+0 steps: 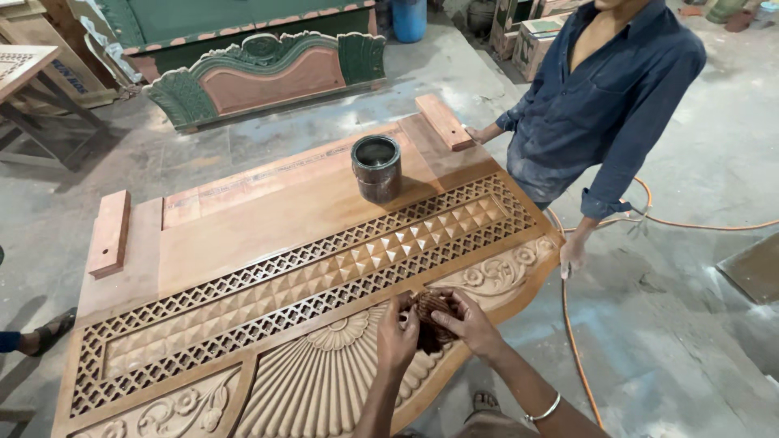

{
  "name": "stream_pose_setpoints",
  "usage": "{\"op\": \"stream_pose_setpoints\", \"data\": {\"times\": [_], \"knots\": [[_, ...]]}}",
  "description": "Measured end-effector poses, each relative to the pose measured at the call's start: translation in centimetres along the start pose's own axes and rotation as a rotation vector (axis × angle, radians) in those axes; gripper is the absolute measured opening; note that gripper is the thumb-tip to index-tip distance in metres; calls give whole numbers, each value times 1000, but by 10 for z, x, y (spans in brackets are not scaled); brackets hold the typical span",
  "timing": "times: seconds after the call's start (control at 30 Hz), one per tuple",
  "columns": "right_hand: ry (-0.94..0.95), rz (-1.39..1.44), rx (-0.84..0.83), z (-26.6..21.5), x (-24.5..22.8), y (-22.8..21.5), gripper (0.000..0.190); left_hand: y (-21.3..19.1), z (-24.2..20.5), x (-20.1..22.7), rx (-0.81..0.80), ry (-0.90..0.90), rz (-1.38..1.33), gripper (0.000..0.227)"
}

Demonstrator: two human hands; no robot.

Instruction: The person applies a dark liquid finish to a large, intricately carved wooden panel using a cloth. They repeatedly dip the cloth into a metal can and rub the finish into the lattice and relief carvings, covering the surface systematically.

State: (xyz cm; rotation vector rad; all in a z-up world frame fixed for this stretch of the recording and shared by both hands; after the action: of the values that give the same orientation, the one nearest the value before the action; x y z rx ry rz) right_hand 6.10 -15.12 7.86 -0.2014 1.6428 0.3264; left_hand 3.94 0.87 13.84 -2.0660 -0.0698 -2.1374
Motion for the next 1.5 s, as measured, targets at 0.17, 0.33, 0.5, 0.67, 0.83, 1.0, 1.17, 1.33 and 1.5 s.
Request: {"op": "stream_pose_setpoints", "data": {"times": [0.17, 0.33, 0.5, 0.67, 0.83, 1.0, 1.17, 1.33, 1.5], "knots": [[6, -10, -9, -9, -27, -36, 42, 41, 7, 4, -160, 72, 21, 28], [-157, -145, -10, 2, -25, -84, 44, 76, 20, -4, -114, 13, -25, 21], [-170, -161, 145, 19, -37, -148, 34, 106, 33, 21, -70, 104, 85, 19], [-26, -106, 65, 24, -65, -170, 33, 138, 23, 82, -67, 492, 205, 56], [20, -50, -98, 33, -98, -160, 45, 145, 46, 87, 25, 298, 301, 36], [-216, -216, -301, 28, -116, -151, 53, 134, 44, 89, 93, 299, 308, 25], [-153, -355, -202, 45, -91, -173, 33, 119, 52, 54, 170, -2, 50, 13], [110, -628, -12, 58, -69, -197, 34, 109, 51, 53, 245, -13, -236, 19], [-422, -429, 112, 41, -143, -165, 35, 116, 58, 74, 143, 65, -344, 24]]}}
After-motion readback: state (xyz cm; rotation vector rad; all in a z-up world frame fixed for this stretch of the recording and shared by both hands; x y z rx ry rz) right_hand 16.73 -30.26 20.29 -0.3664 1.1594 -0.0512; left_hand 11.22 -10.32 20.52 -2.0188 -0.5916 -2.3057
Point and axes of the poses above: each hand's wrist, its own z-axis towards the middle knuckle, its own y-axis out of the palm, x = y × z, the point moved 10 cm from there along z, towards the middle knuckle, and after that the axes turned 12 degrees about -z, right-handed, at the moved point
